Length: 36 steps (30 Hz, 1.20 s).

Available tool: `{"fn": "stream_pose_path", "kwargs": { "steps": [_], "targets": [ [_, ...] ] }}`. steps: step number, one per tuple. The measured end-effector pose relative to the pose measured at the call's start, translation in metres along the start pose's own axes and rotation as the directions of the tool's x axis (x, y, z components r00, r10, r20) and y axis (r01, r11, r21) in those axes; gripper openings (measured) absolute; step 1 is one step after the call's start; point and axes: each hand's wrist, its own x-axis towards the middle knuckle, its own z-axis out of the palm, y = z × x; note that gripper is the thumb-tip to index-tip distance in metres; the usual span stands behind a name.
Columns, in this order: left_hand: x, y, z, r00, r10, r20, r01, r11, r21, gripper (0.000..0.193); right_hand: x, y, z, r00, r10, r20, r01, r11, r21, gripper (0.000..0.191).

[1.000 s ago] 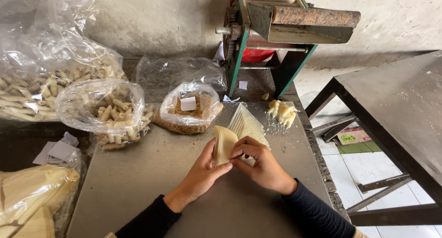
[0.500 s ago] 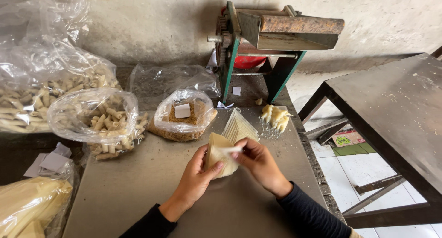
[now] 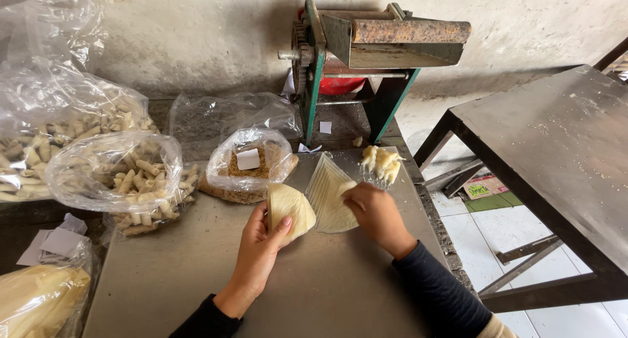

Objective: The person separates thin dough sheets, places them on a metal table, and fills them with a granular mixture from a plastic bag. The person folds the sheets into triangular packets and stacks them on the table.

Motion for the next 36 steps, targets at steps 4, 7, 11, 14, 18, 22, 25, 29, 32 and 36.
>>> {"fn": "stream_pose_path", "kwargs": {
  "steps": [4, 7, 11, 14, 18, 22, 25, 29, 32, 36],
  "targets": [
    [0.000, 0.002, 0.000, 1.000, 0.006, 0.010, -0.006, 0.999, -0.045, 0.052, -0.009, -0.021, 0.004, 0.994, -0.059, 0.089, 0.062, 0.998, -0.029, 0.011],
    [-0.001, 0.003, -0.002, 1.000, 0.024, 0.017, -0.022, 0.998, -0.064, 0.051, -0.013, -0.034, 0.004, 0.988, -0.070, 0.141, 0.085, 0.992, -0.099, 0.009],
    [-0.001, 0.003, -0.004, 0.999, 0.033, 0.020, -0.031, 0.998, -0.054, 0.050, -0.014, -0.040, 0.002, 0.981, -0.124, 0.151, 0.138, 0.987, -0.084, 0.009],
    [-0.001, 0.002, -0.004, 1.000, 0.026, 0.011, -0.026, 0.999, -0.031, 0.050, -0.014, -0.041, 0.002, 0.978, -0.139, 0.155, 0.151, 0.986, -0.070, 0.009],
    [0.000, 0.001, -0.003, 1.000, 0.023, 0.007, -0.023, 1.000, -0.019, 0.050, -0.016, -0.041, 0.003, 0.976, -0.138, 0.168, 0.148, 0.988, -0.049, 0.009],
    [0.001, 0.000, -0.003, 1.000, 0.020, 0.018, -0.020, 1.000, -0.005, 0.048, -0.016, -0.041, 0.004, 0.975, -0.132, 0.178, 0.142, 0.989, -0.045, 0.009],
    [0.001, 0.002, -0.003, 1.000, -0.006, 0.005, 0.006, 1.000, 0.026, 0.048, -0.016, -0.041, 0.004, 0.975, -0.118, 0.186, 0.130, 0.990, -0.050, 0.008],
    [0.002, 0.005, -0.002, 1.000, 0.006, 0.023, -0.007, 0.999, 0.040, 0.050, -0.015, -0.043, 0.004, 0.972, -0.142, 0.186, 0.152, 0.988, -0.039, 0.008],
    [0.000, 0.004, -0.004, 0.998, -0.044, 0.053, 0.042, 0.998, 0.044, 0.052, -0.012, -0.048, 0.002, 0.972, -0.125, 0.200, 0.135, 0.990, -0.036, 0.010],
    [-0.002, 0.002, -0.007, 0.983, -0.060, 0.176, 0.085, 0.986, -0.140, 0.056, -0.011, -0.060, -0.008, 0.994, -0.065, 0.084, 0.059, 0.996, 0.074, 0.019]
  ]
}}
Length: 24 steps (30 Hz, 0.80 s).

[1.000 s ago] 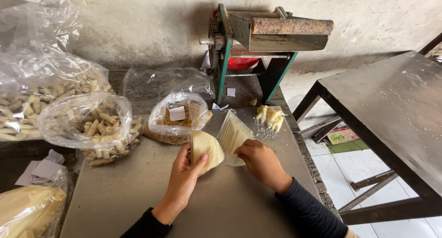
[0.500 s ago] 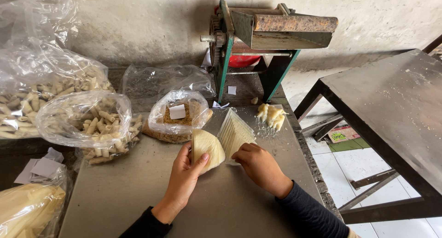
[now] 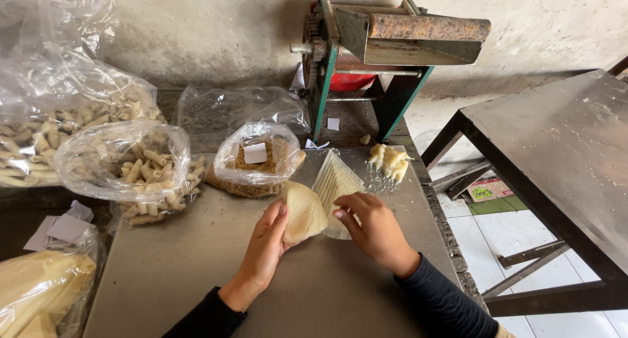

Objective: The person separates thin dough sheets, places them on a metal table, and fills them with a granular mixture from a plastic bag. The person folds the sheets into triangular packets and stacks them on the table.

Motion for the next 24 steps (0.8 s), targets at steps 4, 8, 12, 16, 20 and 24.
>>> {"fn": "stream_pose_path", "kwargs": {
  "steps": [4, 8, 12, 16, 20, 24],
  "targets": [
    [-0.003, -0.003, 0.000, 0.997, -0.033, 0.069, 0.034, 0.999, -0.008, 0.058, -0.003, -0.015, -0.005, 0.952, -0.300, -0.055, 0.305, 0.928, 0.216, 0.037],
    [-0.007, -0.001, 0.003, 0.989, -0.053, 0.135, 0.056, 0.998, -0.015, 0.062, -0.005, -0.017, 0.003, 0.972, -0.224, 0.069, 0.196, 0.939, 0.282, 0.024],
    [-0.009, 0.004, 0.006, 0.990, -0.099, 0.099, 0.083, 0.983, 0.162, 0.066, -0.005, -0.002, 0.009, 0.988, -0.072, 0.138, 0.008, 0.909, 0.418, 0.011],
    [-0.012, 0.006, 0.011, 0.992, -0.016, 0.125, -0.015, 0.969, 0.246, 0.076, -0.007, 0.008, 0.015, 0.971, 0.017, 0.237, -0.167, 0.757, 0.632, 0.012],
    [-0.013, 0.008, 0.011, 0.993, -0.041, 0.113, 0.014, 0.973, 0.232, 0.076, -0.008, 0.010, 0.014, 0.950, 0.064, 0.305, -0.264, 0.687, 0.678, 0.014],
    [-0.012, 0.007, 0.010, 0.993, -0.083, 0.087, 0.067, 0.982, 0.179, 0.069, -0.011, 0.011, 0.014, 0.954, 0.051, 0.295, -0.246, 0.696, 0.674, 0.014]
  ]
}}
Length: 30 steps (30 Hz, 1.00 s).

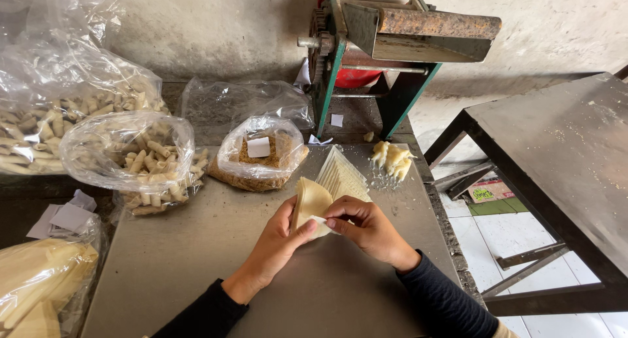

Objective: The person separates thin dough sheets, places them on a metal table, and fills them with a granular mixture from a plastic bag. The person folds the sheets into triangular packets and stacks them on the table.

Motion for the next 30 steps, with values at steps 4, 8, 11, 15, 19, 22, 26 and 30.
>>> {"fn": "stream_pose_path", "kwargs": {
  "steps": [4, 8, 11, 15, 19, 22, 26, 30],
  "targets": [
    [0.003, -0.006, 0.003, 0.996, 0.060, -0.064, -0.055, 0.995, 0.078, 0.062, -0.002, 0.013, -0.002, 0.997, 0.010, -0.083, -0.003, 0.997, 0.078, 0.012],
    [0.004, -0.009, 0.002, 0.989, 0.033, -0.142, -0.026, 0.998, 0.052, 0.053, 0.003, 0.029, -0.023, 0.904, 0.107, -0.414, 0.079, 0.910, 0.408, 0.015],
    [0.004, -0.007, -0.001, 0.977, 0.078, -0.200, -0.072, 0.997, 0.040, 0.050, 0.004, 0.030, -0.051, 0.756, 0.136, -0.640, 0.159, 0.911, 0.381, 0.016],
    [0.002, -0.004, -0.004, 0.963, 0.084, -0.255, -0.099, 0.994, -0.045, 0.054, 0.006, 0.023, -0.056, 0.716, -0.336, -0.612, 0.074, 0.908, -0.412, 0.013],
    [-0.002, -0.003, -0.002, 0.966, 0.089, -0.243, -0.104, 0.993, -0.052, 0.053, 0.002, 0.011, -0.033, 0.897, -0.356, -0.262, 0.009, 0.608, -0.794, 0.010],
    [-0.005, -0.002, -0.001, 0.966, 0.098, -0.239, -0.109, 0.994, -0.032, 0.053, -0.004, 0.000, -0.021, 0.952, -0.266, -0.152, 0.024, 0.559, -0.829, 0.010],
    [-0.008, -0.001, -0.001, 0.966, 0.104, -0.238, -0.107, 0.994, -0.001, 0.052, -0.011, -0.010, -0.014, 0.967, -0.247, -0.056, 0.088, 0.535, -0.840, 0.010],
    [-0.009, -0.001, 0.000, 0.966, 0.092, -0.241, -0.094, 0.996, -0.001, 0.052, -0.016, -0.014, -0.012, 0.977, -0.213, -0.019, 0.100, 0.535, -0.839, 0.010]
  ]
}}
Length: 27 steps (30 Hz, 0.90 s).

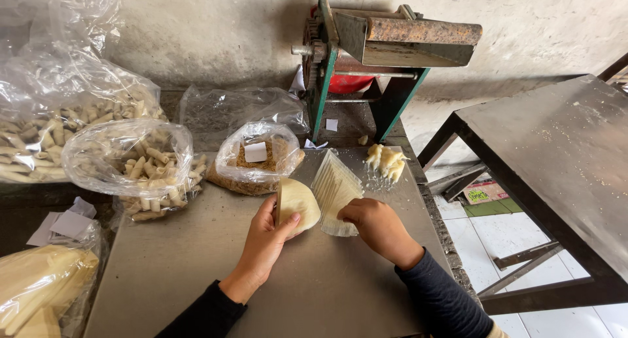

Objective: The person separates thin dough sheets, places them on a metal table, and fills them with a granular mixture from a plastic bag. The person folds the sheets into triangular packets and stacks them on the table.

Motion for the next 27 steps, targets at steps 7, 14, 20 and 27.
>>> {"fn": "stream_pose_path", "kwargs": {
  "steps": [7, 14, 20, 27],
  "targets": [
    [0.0029, -0.0038, 0.0024, 0.999, 0.035, 0.013, -0.035, 0.999, -0.015, 0.053, -0.0028, 0.0005, -0.0024, 0.996, -0.033, 0.084, 0.033, 0.999, -0.008, 0.021],
    [0.0059, -0.0056, 0.0027, 1.000, 0.025, 0.011, -0.025, 1.000, 0.001, 0.053, -0.0027, 0.0005, -0.0034, 0.992, -0.078, 0.099, 0.077, 0.997, 0.018, 0.020],
    [0.0045, -0.0027, 0.0034, 1.000, 0.021, 0.017, -0.021, 1.000, 0.004, 0.053, -0.0030, -0.0027, -0.0046, 0.989, -0.058, 0.133, 0.054, 0.998, 0.031, 0.013],
    [0.0046, 0.0002, 0.0038, 1.000, -0.010, 0.008, 0.010, 0.998, 0.059, 0.054, -0.0021, -0.0032, -0.0051, 0.987, -0.062, 0.146, 0.059, 0.998, 0.023, 0.011]
  ]
}}
